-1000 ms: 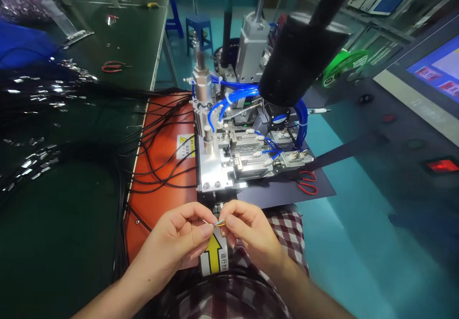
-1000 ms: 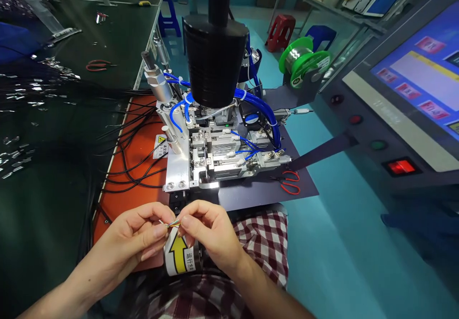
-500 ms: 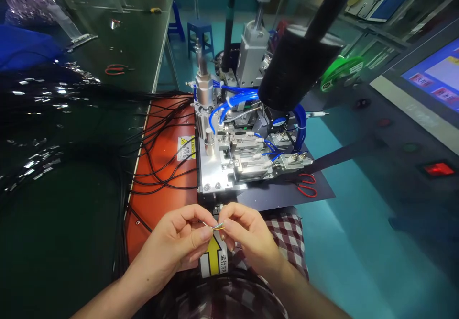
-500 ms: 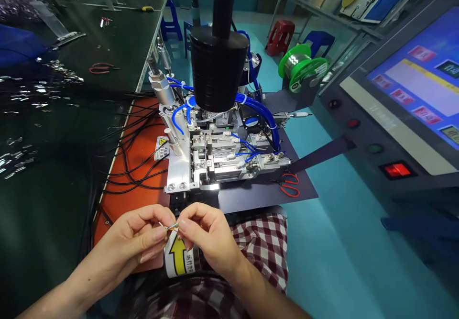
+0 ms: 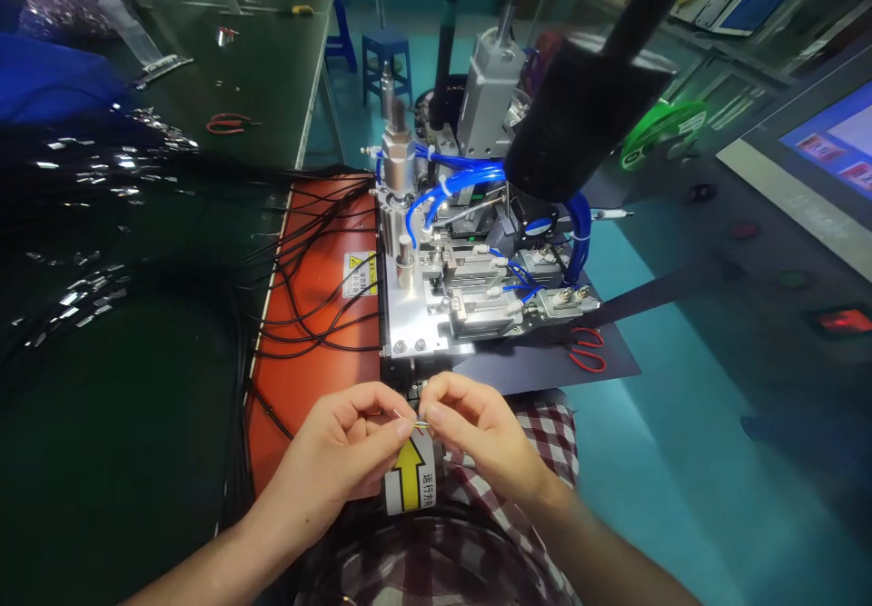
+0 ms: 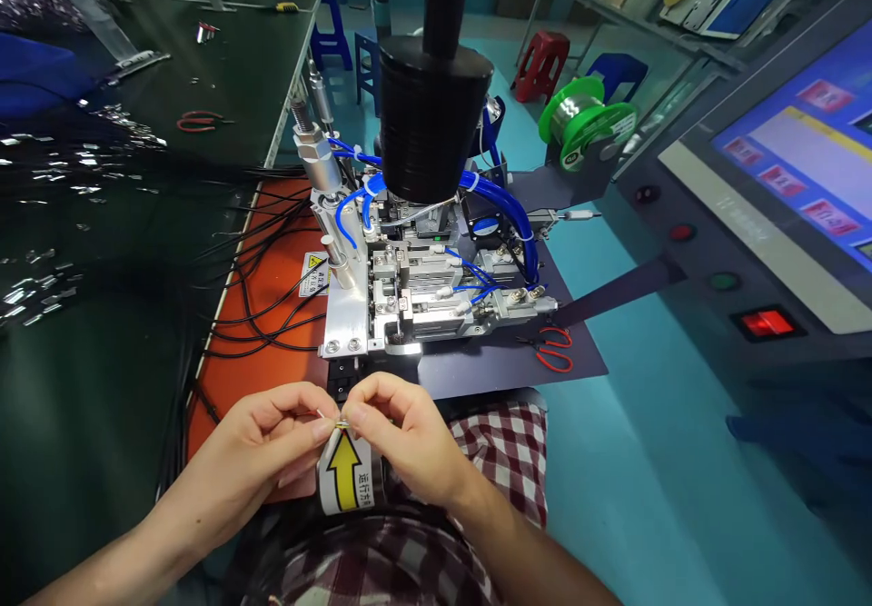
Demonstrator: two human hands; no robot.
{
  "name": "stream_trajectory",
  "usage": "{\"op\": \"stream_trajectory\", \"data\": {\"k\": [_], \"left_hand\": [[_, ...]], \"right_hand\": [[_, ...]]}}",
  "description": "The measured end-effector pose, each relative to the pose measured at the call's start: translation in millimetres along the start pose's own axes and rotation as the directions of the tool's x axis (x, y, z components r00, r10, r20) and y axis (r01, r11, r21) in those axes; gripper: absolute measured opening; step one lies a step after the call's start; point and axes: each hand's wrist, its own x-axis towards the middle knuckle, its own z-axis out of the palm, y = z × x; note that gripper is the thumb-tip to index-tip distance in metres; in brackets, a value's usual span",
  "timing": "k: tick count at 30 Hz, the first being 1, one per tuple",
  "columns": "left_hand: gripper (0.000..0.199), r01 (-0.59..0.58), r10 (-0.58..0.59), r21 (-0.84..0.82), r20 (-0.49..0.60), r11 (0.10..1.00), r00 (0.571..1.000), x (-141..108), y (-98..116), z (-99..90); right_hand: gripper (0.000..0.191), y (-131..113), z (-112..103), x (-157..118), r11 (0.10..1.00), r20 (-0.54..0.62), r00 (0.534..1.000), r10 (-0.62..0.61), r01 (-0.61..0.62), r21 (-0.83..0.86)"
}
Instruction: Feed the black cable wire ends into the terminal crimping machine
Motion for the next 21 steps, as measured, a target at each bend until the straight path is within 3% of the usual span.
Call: {"op": "stream_trajectory", "data": {"k": [5,9,15,21], "left_hand": [[0.023,0.012,-0.012,0.014,-0.039,1.000,0.999,1.9,-1.2,-0.6],[0.023,0.014,-0.014,0.017,-0.003,1.000,1.000,2.0,-3.4,-2.8],[0.022,0.003,-0.003,-0.002,0.008,1.000,1.000,1.5,-1.7,-1.4],[0.023,-0.005,0.005,-0.004,0.035,1.000,0.999,0.5,-3.0,-3.4]], "right_hand": [[0.021,0.3,2.5,-4.3,0.999,-0.152,0.988,-0.003,-0.004,-0.049],[0.022,1.4,3.2,-3.1,0.998,-0.135,0.989,0.055,-0.051,0.026],[0.021,4.7,2.2,-1.0,0.993,-0.107,0.994,0.038,-0.026,0.112],[0.021,1.8,4.7,-2.5,0.996,-0.138,0.989,0.060,-0.050,0.074]]}}
